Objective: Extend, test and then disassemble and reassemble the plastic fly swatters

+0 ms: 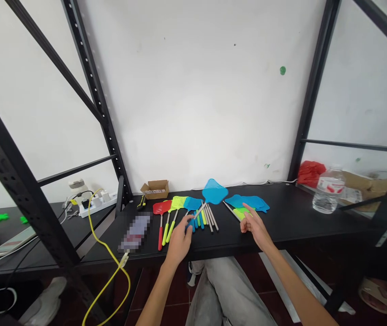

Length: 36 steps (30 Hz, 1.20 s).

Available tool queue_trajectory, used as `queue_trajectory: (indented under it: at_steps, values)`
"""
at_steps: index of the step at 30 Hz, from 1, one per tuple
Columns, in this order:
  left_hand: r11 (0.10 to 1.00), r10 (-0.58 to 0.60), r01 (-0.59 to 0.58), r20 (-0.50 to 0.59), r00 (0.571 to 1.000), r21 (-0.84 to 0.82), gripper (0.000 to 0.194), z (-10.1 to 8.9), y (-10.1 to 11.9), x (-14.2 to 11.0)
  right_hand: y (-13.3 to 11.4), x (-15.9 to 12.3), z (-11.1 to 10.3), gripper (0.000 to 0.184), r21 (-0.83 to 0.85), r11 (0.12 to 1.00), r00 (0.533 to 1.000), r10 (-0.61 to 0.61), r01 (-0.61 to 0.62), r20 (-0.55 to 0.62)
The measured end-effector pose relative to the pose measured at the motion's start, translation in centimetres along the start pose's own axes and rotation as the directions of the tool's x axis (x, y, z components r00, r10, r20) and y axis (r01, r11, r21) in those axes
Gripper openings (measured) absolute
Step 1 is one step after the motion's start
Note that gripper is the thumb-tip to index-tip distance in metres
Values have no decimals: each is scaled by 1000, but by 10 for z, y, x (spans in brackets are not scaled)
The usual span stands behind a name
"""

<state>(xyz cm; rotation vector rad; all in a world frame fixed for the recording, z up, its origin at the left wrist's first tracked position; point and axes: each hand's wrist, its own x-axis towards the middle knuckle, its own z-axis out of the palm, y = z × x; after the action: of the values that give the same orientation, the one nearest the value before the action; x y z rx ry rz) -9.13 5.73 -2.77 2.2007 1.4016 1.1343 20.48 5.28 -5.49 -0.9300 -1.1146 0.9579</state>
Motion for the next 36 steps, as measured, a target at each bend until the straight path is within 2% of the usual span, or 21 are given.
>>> queue_trajectory:
  at_steps: [4,6,9,15,21,27,32,36]
  values:
    - [954,-117,160,-177,977,252,39,-18,-19,3,2,1,-1,67,-16,1000,1000,3,-2,10]
    - [887,-139,210,-196,971,412,39,-21,-27,2,3,1,-2,65,-21,1000,1000,1,-1,22]
    - [811,-119,192,-166,979,552,33,-20,-32,1,1,1,-1,63,-27,1000,999,2,-1,34]
    - [791,-71,153,-160,985,593,28,-10,-30,-1,-2,0,0,61,-41,999,999,13,-12,34]
    - [789,-24,55,-59,998,611,32,-3,-35,-3,-2,1,-1,60,-46,999,999,17,-15,31]
    - [806,-45,60,-41,998,589,33,-2,-27,-1,0,1,-2,56,-53,999,999,8,-6,42]
    - [828,-7,15,-17,1000,560,39,3,-29,-2,3,3,-3,56,-70,998,999,7,-3,44]
    - [798,-35,64,-60,998,599,37,9,-34,-4,3,4,0,56,-136,991,999,13,-8,36]
